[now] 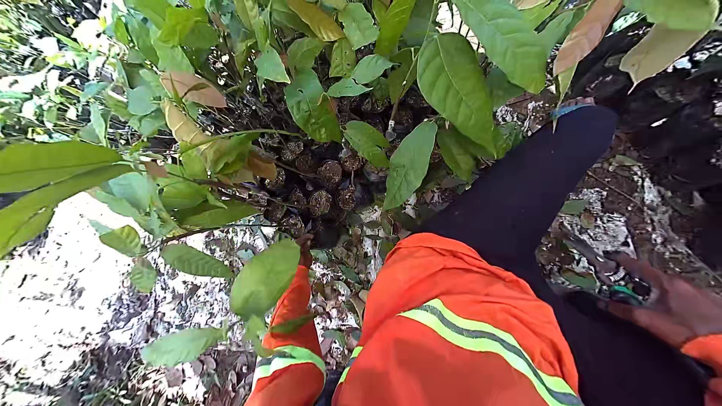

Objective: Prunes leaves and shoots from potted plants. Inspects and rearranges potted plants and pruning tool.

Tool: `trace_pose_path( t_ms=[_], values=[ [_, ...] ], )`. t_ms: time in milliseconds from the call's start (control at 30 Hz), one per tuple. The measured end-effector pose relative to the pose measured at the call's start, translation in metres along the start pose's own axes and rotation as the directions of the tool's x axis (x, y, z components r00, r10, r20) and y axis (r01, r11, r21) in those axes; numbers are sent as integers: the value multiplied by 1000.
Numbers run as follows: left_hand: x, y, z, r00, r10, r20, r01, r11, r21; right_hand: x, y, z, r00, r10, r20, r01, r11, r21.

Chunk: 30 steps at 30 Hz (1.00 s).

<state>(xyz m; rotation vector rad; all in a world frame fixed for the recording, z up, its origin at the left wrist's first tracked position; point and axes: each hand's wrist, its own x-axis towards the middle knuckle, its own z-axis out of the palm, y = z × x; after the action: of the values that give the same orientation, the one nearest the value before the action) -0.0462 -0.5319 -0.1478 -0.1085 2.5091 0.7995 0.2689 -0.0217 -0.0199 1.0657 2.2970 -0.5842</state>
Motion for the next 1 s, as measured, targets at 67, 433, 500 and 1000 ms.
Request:
trace_pose_path(
  t_ms=[67, 433, 500, 1000],
  values=[
    [12, -17, 4, 1000, -16, -26, 17, 999, 34, 1, 3, 2, 1000, 1, 3, -1, 1000, -5],
    [-56, 42, 61, 993, -30, -111, -20, 907, -421, -16, -16, -13, 995, 33, -89, -13, 976, 216],
    [-75, 96, 72, 914, 368, -168, -404, 846, -348, -19, -7, -17, 980, 35, -195, 54, 900, 432],
    [-131, 442, 325, -12, 608, 794, -783, 488, -385, -99, 107, -18, 252, 540, -803, 956, -266, 121]
  ],
)
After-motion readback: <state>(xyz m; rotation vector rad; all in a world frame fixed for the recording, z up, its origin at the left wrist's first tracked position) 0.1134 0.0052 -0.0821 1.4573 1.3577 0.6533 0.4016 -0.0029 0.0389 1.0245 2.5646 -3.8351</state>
